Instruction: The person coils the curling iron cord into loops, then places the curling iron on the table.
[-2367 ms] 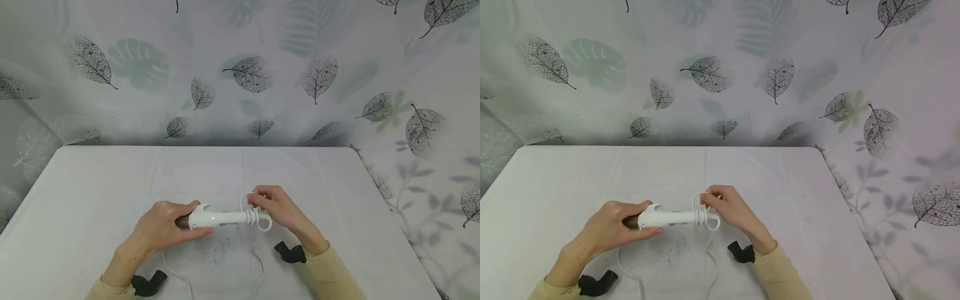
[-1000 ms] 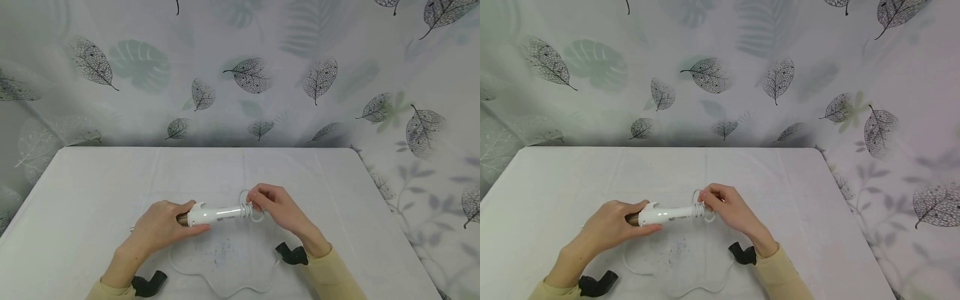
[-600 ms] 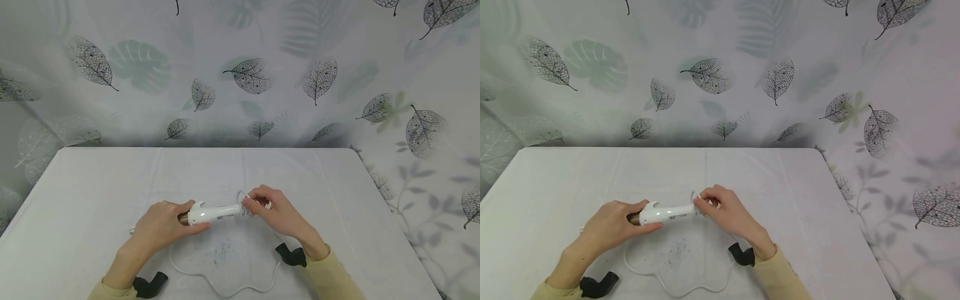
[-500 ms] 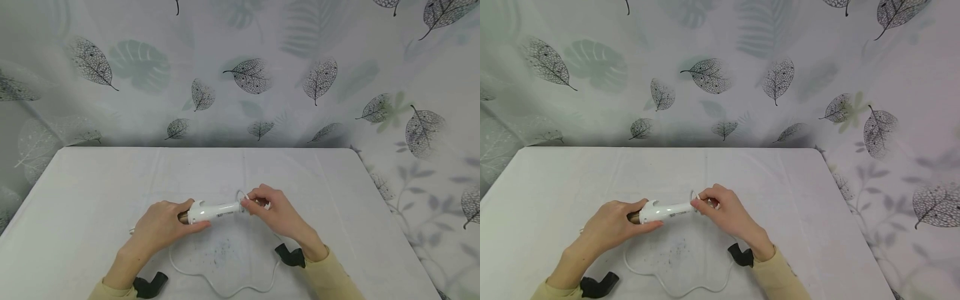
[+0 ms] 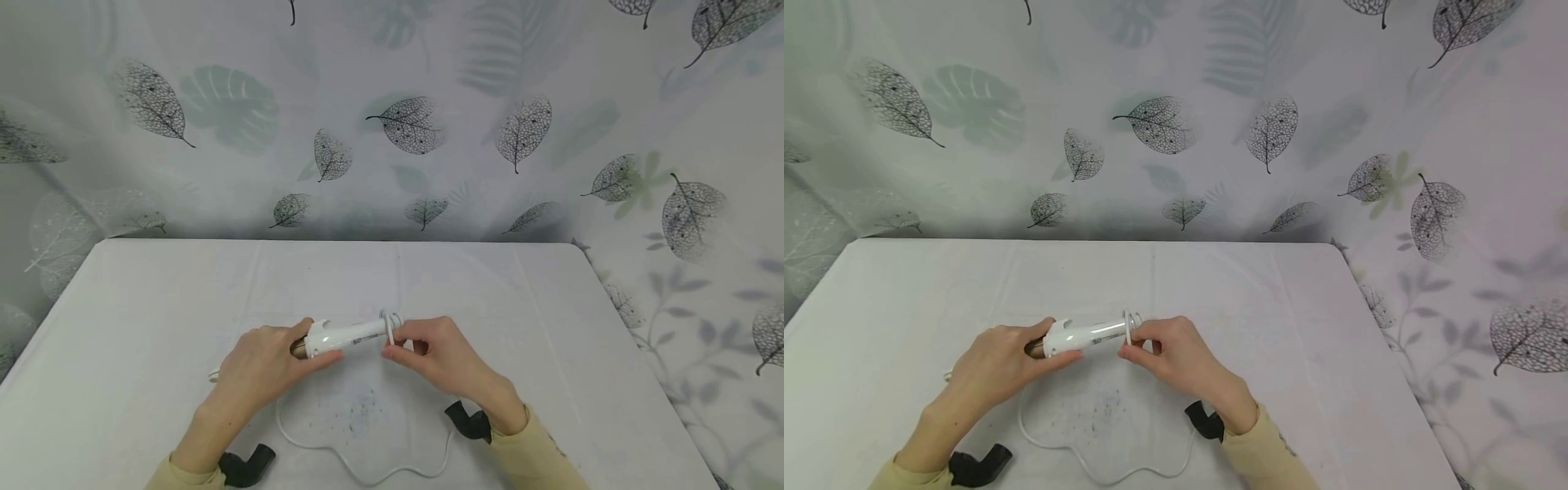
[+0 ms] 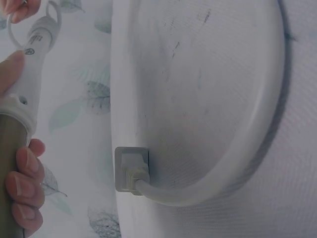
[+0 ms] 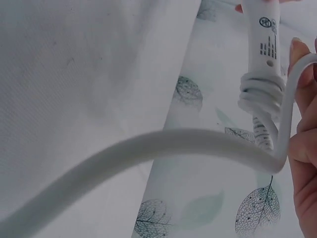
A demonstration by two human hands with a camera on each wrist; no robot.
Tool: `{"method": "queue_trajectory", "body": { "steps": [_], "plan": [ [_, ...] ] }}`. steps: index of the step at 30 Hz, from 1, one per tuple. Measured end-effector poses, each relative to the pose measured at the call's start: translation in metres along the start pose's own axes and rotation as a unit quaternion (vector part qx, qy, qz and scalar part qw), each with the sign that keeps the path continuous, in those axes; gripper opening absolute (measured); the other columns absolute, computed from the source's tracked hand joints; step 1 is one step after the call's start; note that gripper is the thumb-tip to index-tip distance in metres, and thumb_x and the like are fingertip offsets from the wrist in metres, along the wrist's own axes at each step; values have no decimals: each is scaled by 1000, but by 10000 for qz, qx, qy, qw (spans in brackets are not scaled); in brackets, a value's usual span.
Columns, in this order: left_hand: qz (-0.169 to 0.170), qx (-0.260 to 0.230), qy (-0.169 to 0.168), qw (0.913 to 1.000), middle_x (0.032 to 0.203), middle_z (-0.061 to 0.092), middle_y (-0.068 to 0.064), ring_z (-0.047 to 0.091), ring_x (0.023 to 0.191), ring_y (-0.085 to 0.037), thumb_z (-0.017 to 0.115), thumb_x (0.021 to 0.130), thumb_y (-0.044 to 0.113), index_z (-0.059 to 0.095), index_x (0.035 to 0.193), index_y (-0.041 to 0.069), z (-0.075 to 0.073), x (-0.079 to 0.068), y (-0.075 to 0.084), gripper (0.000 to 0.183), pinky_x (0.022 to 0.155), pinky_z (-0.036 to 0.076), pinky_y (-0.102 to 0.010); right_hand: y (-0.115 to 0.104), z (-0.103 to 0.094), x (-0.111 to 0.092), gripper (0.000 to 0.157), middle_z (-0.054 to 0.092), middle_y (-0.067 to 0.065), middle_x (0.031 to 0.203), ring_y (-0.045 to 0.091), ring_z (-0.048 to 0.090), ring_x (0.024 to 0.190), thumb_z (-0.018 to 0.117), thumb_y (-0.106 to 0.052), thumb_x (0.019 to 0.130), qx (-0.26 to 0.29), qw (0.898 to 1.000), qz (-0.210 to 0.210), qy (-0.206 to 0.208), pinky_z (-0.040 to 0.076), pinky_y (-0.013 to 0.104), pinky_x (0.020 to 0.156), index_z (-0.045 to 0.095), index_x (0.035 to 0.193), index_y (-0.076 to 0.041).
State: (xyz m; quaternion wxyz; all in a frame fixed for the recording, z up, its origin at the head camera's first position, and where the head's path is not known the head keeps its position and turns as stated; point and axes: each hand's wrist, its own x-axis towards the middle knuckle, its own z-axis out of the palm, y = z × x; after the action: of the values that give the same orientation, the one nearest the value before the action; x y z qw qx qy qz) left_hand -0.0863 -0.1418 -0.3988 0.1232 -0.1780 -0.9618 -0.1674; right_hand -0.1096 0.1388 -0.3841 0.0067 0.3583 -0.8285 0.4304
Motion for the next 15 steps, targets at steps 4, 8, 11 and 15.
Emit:
{"method": "queue_trajectory", "body": {
  "steps": [4,8,11,15],
  "plan": [
    [-54,19,38,10000,55,34,10,31,49,-5,80,75,58,69,96,12,-1,1,0,52,43,27,-22,2,2,0,8,52,-10,65,-4,36,55,76,-16,90,-78,9998,-46,-149,33,16,50,71,83,-16],
    [-102,-20,95,9999,56,34,10,30,49,-5,80,75,58,66,92,13,-2,1,1,50,44,25,-21,4,5,1,13,48,-9,65,-3,36,58,74,-10,90,46,9990,-155,-410,32,15,53,70,79,-14],
    [-46,4,251,9997,55,32,11,29,49,-4,79,75,61,66,90,14,-3,1,0,51,43,23,-21,6,9,3,20,42,-9,64,-3,35,59,71,-8,92,19,9977,-320,-590,31,15,55,66,73,-13],
    [52,70,511,9987,55,31,11,28,49,-3,74,76,67,67,91,14,-5,0,-1,56,43,22,-20,8,14,4,24,43,-8,63,-4,34,60,70,-9,93,-205,9965,-541,-596,31,14,55,64,71,-12]
  ]
}}
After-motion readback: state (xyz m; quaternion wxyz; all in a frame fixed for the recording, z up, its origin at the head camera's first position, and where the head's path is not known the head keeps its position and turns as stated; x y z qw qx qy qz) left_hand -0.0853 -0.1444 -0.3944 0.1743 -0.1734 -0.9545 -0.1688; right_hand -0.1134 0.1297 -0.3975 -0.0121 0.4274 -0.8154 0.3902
